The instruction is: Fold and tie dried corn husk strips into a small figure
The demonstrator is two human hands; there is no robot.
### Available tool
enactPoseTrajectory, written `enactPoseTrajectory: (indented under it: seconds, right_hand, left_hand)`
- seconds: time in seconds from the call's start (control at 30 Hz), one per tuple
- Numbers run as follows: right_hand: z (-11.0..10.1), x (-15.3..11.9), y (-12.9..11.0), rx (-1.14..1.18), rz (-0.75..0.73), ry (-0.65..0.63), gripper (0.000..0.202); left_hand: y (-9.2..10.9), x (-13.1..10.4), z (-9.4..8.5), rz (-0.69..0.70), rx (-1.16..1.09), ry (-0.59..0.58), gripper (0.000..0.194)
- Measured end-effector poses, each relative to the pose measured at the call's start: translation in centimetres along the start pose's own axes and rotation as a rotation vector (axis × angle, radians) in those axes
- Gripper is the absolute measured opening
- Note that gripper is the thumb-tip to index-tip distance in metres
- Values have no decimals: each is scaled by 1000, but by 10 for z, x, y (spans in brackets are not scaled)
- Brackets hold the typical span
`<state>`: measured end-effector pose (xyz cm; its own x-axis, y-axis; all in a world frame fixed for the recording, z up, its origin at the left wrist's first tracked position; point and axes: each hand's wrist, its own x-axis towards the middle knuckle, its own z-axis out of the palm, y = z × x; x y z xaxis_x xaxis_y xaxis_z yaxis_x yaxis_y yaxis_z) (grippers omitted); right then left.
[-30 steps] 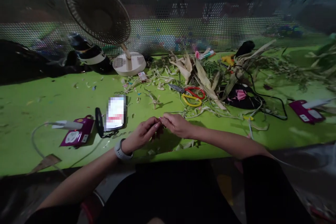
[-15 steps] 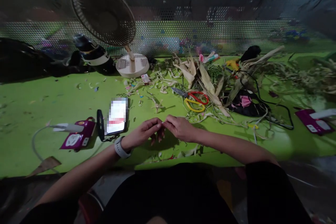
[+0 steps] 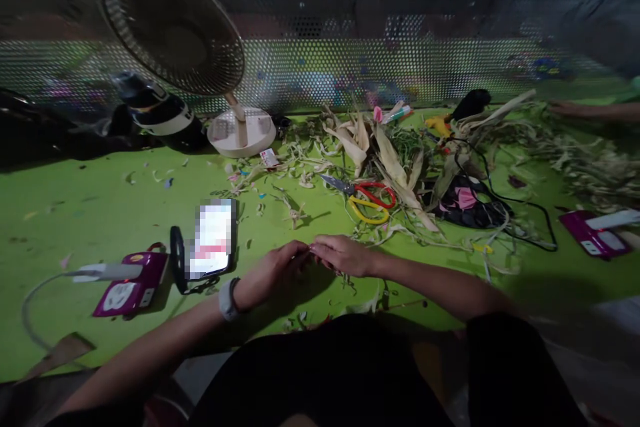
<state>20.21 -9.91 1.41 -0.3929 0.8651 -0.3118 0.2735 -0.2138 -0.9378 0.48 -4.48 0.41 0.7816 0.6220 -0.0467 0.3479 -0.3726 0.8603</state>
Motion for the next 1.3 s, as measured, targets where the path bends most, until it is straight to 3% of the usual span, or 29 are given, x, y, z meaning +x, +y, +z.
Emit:
enactPoseTrajectory:
  seconds: [0.3,0.53,0.83,1.1,1.23,1.3]
  right_hand:
    - [0,1,-4,-149,-66,10,36]
    - [3,0,-3,-178,-140,-7,33]
    - [4,-1,-3,-489,-162,24,23]
    - [9,-1,-3,-806,-102,5,30]
    - [-5,-7,-15,-822,-146,-36,33]
    - [-21,-12,-19,-855,-118,39,33]
  left_hand:
    - [6,-4,-7,-47,-302,-95,28]
    - [7,-4,-2,-204,-642,-127,34]
    - [4,-4,1,-227,-656,-162,37]
    - [4,-4,2,-321,-751,-218,41]
    - [0,-6,5,-276,-707,-184,39]
    - [-1,-6,4,-259,-695,-171,38]
